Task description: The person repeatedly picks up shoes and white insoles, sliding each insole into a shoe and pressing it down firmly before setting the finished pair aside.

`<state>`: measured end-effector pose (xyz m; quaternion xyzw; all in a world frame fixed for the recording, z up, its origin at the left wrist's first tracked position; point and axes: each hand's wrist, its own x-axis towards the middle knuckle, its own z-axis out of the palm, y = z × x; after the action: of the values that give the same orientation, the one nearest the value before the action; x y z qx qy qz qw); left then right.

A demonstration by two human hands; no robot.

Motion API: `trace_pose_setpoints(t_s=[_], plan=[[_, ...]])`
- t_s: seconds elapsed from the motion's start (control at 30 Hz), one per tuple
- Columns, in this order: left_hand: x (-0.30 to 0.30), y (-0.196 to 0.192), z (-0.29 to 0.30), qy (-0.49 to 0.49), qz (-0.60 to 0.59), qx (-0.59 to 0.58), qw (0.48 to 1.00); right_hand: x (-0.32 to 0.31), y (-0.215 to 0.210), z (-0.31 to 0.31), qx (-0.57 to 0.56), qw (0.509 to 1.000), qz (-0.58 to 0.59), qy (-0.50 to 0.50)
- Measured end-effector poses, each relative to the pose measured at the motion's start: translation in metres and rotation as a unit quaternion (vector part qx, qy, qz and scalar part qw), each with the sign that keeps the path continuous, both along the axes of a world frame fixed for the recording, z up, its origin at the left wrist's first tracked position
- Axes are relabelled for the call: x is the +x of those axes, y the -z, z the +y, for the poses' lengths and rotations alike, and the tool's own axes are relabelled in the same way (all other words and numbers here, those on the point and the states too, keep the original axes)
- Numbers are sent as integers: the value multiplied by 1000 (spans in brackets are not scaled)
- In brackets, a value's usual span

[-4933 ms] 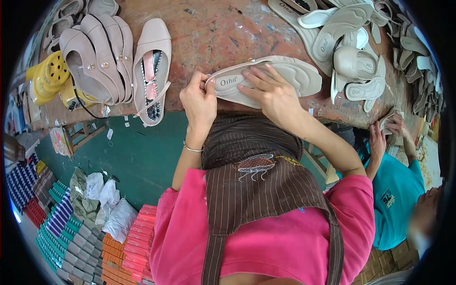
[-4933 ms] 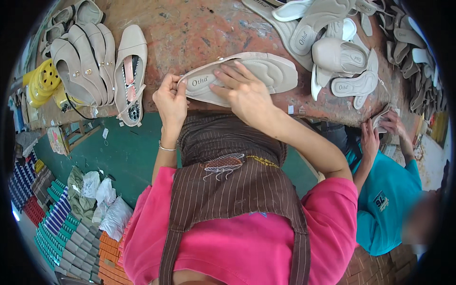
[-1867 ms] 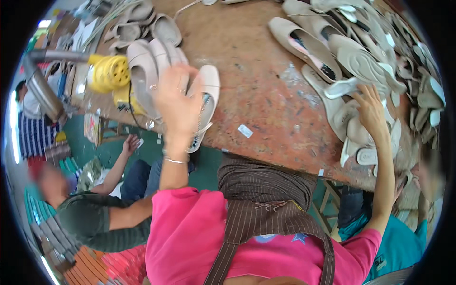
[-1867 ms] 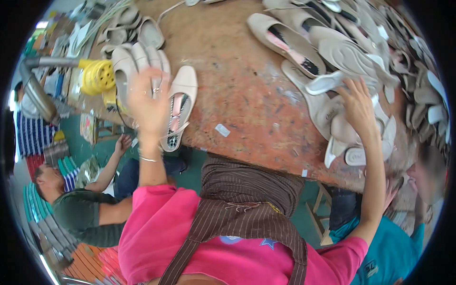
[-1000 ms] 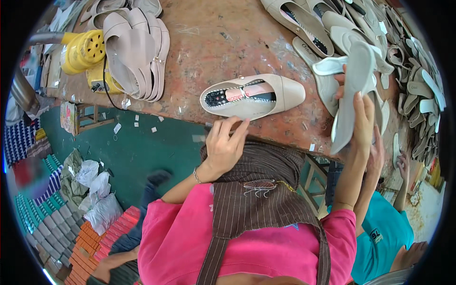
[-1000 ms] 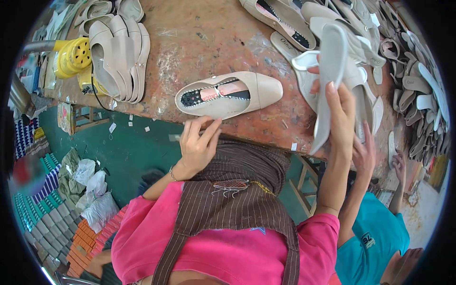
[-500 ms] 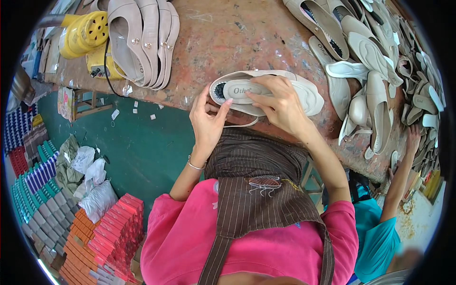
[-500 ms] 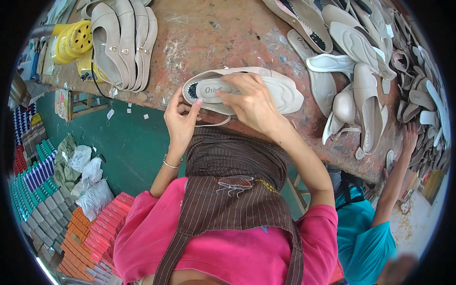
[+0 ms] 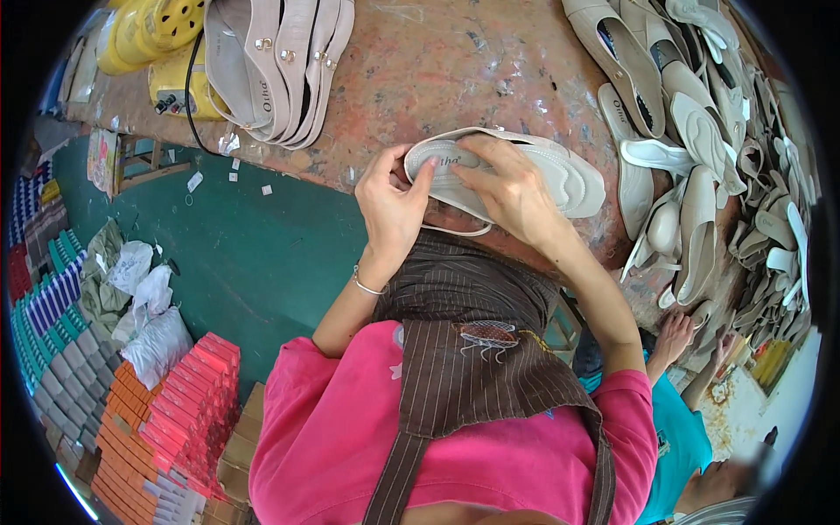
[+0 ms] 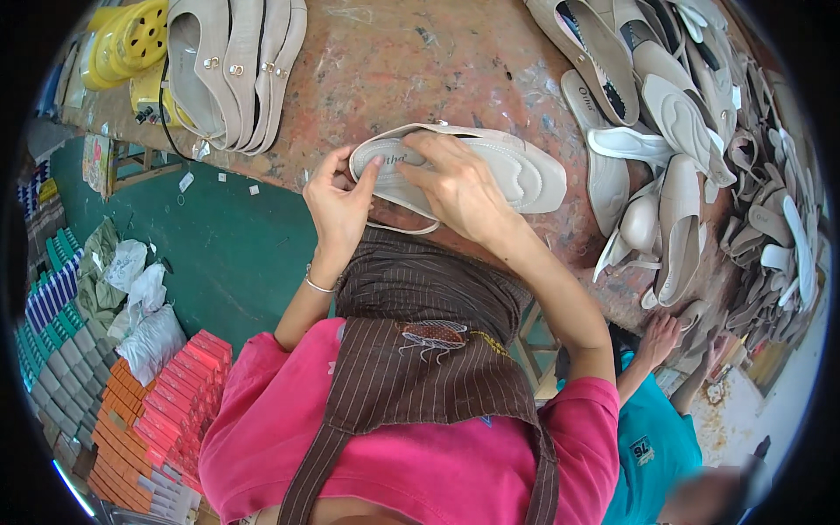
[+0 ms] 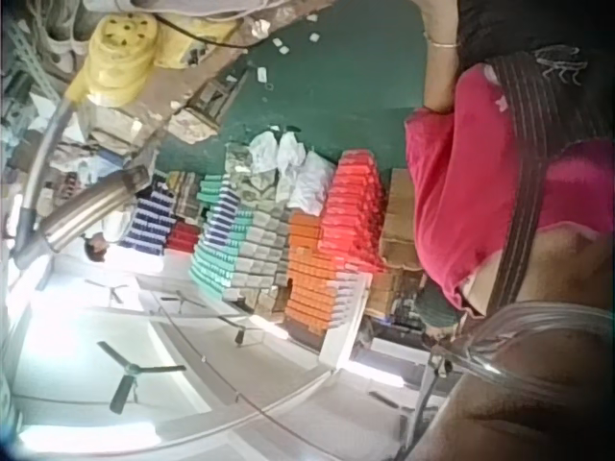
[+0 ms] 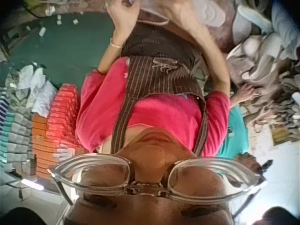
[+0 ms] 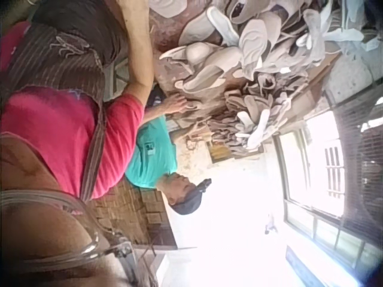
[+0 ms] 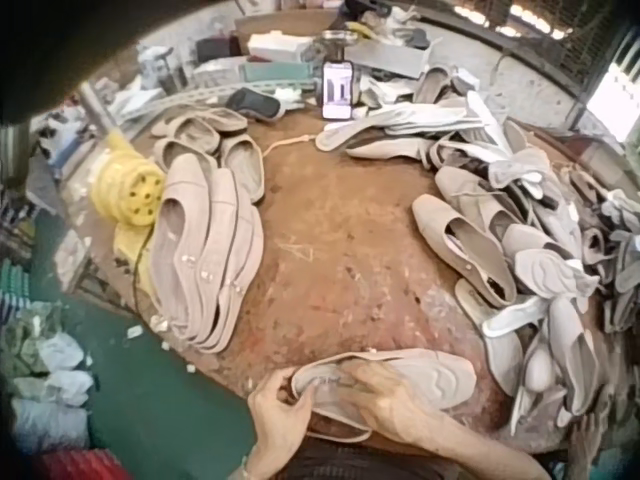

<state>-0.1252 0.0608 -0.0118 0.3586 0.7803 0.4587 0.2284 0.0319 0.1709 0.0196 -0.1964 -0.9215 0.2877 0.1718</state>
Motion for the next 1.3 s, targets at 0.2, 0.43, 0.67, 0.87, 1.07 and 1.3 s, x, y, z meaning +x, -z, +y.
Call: trace_pose_setpoints(t_s=[0.2, 0.43, 0.67, 0.87, 1.07, 1.3], plan=[[-2, -2, 11, -18, -19, -10, 1000, -9, 11, 8, 37, 987, 0, -155], [-8, -7, 17, 24, 21, -44, 999, 4, -14, -9, 23, 992, -125, -26], [-12, -21, 5, 53, 66, -97, 992, 5, -17, -15, 29, 993, -70, 88], [55, -28, -25, 236, 86, -125, 960, 65, 10, 65, 131, 919, 34, 369], [109, -25, -29, 288, 160, -42, 943, 72, -45, 40, -123, 953, 76, 265], [116, -19, -36, 356, 404, -119, 834, 53, -8, -66, -47, 965, -67, 247]])
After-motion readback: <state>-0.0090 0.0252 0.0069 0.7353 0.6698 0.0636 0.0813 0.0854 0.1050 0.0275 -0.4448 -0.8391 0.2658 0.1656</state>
